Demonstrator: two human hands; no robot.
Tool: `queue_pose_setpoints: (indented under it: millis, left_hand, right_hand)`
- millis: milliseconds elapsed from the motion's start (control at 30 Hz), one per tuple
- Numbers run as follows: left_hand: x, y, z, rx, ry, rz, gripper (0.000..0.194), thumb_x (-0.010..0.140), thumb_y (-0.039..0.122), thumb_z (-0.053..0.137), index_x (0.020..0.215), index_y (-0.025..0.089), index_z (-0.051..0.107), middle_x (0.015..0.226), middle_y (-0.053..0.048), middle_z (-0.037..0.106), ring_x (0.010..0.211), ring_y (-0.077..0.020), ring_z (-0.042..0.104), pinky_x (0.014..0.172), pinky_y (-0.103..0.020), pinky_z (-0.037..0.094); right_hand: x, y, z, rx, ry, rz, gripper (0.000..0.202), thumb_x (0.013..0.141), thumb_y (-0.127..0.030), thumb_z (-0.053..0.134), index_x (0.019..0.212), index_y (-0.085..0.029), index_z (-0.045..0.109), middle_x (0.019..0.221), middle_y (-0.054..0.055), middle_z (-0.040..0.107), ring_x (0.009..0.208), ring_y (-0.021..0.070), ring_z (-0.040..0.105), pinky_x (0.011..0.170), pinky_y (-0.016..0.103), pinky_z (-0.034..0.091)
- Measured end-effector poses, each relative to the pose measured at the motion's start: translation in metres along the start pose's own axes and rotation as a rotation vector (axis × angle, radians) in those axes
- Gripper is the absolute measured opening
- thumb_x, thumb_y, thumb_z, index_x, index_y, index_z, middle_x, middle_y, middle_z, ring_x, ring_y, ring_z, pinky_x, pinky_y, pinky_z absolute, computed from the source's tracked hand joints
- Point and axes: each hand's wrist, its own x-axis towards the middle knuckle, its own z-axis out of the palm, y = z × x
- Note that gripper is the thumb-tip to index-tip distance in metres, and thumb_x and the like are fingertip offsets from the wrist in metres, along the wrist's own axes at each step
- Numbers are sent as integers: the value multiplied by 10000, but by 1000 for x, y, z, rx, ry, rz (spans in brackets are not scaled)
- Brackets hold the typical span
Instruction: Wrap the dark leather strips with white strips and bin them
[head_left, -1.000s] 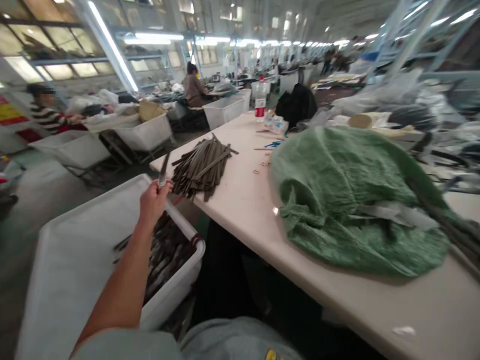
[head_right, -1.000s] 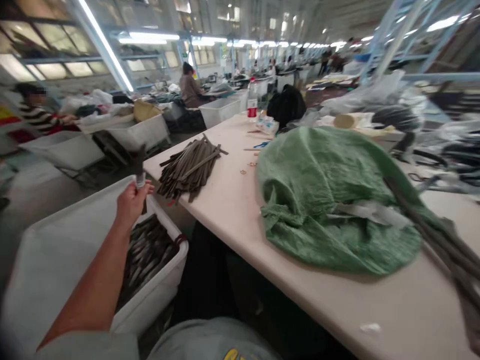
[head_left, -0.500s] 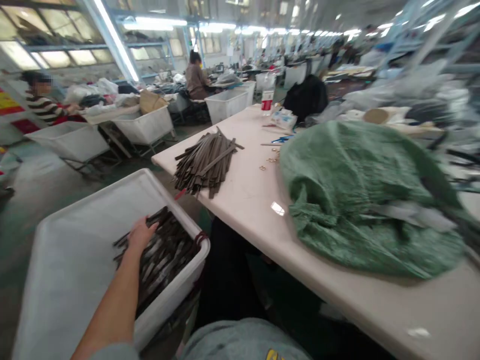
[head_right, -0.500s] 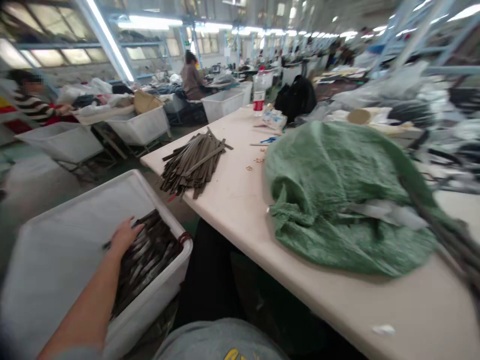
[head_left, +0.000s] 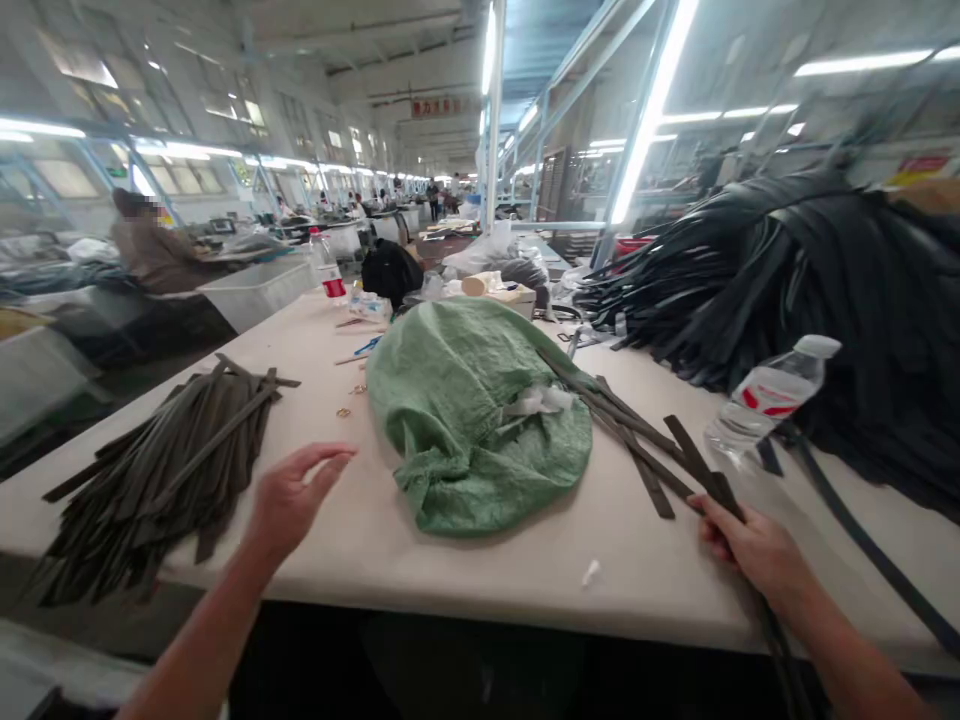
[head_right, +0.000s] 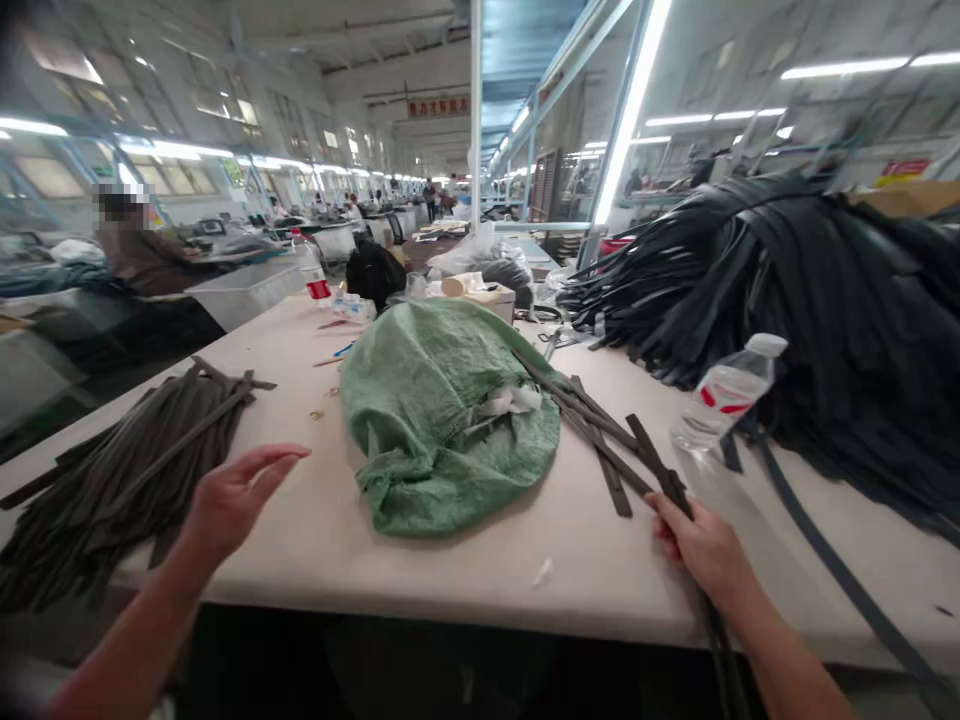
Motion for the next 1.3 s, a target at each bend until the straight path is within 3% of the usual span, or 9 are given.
queue_pose_setpoints:
  millis: [133, 267, 367, 467, 633, 900, 1033, 1133, 1300]
  left_hand:
    - [42, 62, 110, -172, -317, 216, 264, 858, 430, 572, 812, 212, 713, 831, -28, 725, 784, -187, 658, 768, -279, 491]
    - [80, 98, 207, 95, -403, 353, 177, 850, 354, 620, 908, 204, 693, 926, -33, 707, 893, -179, 636, 845, -267, 456]
    - [101, 104, 257, 256, -394, 345, 303, 772, 332, 715, 1022, 166, 670, 1043, -93, 675, 1002, -225, 598, 906, -310, 431]
    - [111, 99, 283, 332, -411, 328, 237, 757, 313, 726, 930, 155, 694, 984, -109, 676, 960, -236, 602, 879, -328, 434]
    - [116, 94, 274, 376, -387, 342, 196, 867, 329, 583, 813, 201, 721, 914, -76, 695, 892, -194, 610, 831, -299, 427]
    - [120, 93, 199, 283, -181, 379, 273, 917, 259, 459, 907, 200, 726, 1070, -86, 692, 1011, -201, 605, 938, -319, 414]
    - [80, 90, 174, -97, -73, 373, 231, 873, 222, 533, 997, 220, 728, 1117, -67, 683, 1024, -200, 621, 929, -326, 465]
    - [37, 90, 163, -397, -71, 371, 188, 854, 267, 605, 977, 253, 746, 1150, -69, 672, 990, -214, 642, 898, -350, 503]
    - [-9, 92, 153, -305, -51, 613, 256, 868, 184, 591, 1012, 340, 734, 1183, -46, 667, 1061, -213, 611, 904, -366, 505]
  right_hand:
    - [3, 16, -1, 30, 1, 25, 439, 728, -552, 573, 862, -145, 667, 534, 22, 596, 382, 145, 497, 354, 260, 393]
    - [-2, 19, -1, 22, 30, -12, 449, 782, -574, 530, 882, -153, 649, 549, 15, 597, 404, 149, 520, 380, 256, 413]
    - [-7, 17, -1, 12, 39, -46, 429, 814, -567, 506, 881, -163, 633, 559, 14, 597, 421, 152, 535, 394, 255, 422]
    - [-9, 17, -2, 20, 39, -62, 432, 829, -573, 496, 897, -166, 626, 577, 17, 597, 428, 152, 540, 385, 249, 416]
    - [-8, 22, -1, 63, 31, -60, 469, 833, -608, 495, 930, -165, 614, 585, 12, 585, 433, 151, 531, 380, 246, 411]
    - [-5, 26, -3, 65, 28, -43, 448, 828, -590, 507, 926, -169, 624, 588, 9, 591, 438, 147, 528, 414, 258, 416]
    - [-11, 18, -3, 225, 20, 21, 472, 754, -605, 601, 898, -157, 634, 566, -4, 567, 400, 115, 453, 369, 237, 347]
    - [-28, -1, 8, 435, -79, 97, 464, 708, -587, 688, 859, -151, 638, 529, -38, 512, 355, 66, 357, 333, 199, 229]
    - [-64, -52, 47, 652, -444, 135, 470, 729, -574, 710, 886, -135, 659, 459, -81, 436, 326, 26, 269, 329, 172, 146]
